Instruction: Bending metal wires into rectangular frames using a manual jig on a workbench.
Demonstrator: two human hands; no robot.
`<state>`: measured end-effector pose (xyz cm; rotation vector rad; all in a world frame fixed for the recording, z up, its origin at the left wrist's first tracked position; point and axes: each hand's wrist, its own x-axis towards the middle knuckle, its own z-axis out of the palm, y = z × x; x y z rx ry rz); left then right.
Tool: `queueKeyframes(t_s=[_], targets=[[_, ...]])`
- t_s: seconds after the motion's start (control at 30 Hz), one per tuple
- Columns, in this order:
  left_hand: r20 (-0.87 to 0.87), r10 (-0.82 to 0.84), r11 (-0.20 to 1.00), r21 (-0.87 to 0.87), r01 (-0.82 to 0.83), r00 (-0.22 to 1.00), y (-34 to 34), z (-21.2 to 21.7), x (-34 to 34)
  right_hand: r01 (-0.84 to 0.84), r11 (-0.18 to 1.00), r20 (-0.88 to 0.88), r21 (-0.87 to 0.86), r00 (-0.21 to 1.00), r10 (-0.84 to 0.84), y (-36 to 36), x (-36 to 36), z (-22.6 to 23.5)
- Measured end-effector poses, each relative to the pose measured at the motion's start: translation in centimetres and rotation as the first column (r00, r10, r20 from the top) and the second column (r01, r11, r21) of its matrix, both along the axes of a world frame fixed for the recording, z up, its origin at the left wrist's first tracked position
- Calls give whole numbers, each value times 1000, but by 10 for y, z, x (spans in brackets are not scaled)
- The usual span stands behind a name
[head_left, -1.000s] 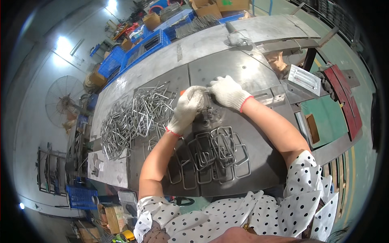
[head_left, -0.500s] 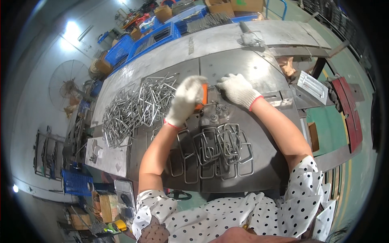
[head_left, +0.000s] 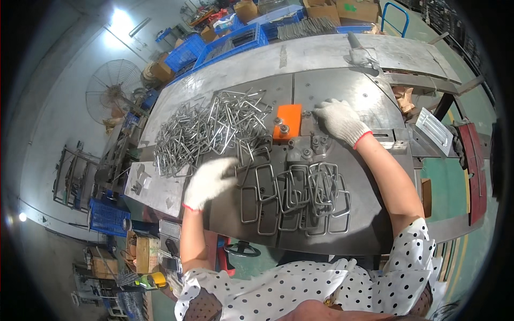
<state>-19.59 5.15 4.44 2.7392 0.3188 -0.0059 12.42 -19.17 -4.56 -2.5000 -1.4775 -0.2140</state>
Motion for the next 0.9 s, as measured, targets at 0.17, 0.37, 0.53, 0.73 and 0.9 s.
queueKeyframes(t_s=[0.17,0.37,0.53,0.73,0.9], targets=[[167,-13,978,208,-22,986,10,-40,-30,20,1000,-7,-24,1000,-20,-2,1,0],[166,-55,974,225,17,985,27,-44,-27,29,999,10,-29,1000,-29,-2,2,-2],[264,12,989,138,-50,964,34,-12,-13,20,1000,14,3,1000,-20,-4,3,-5],[272,366,900,-346,-264,890,55,3,8,11,999,-18,33,1000,-11,-3,5,-7],[381,279,945,-274,-180,881,61,-2,23,-21,993,-85,117,996,31,-7,15,-14]])
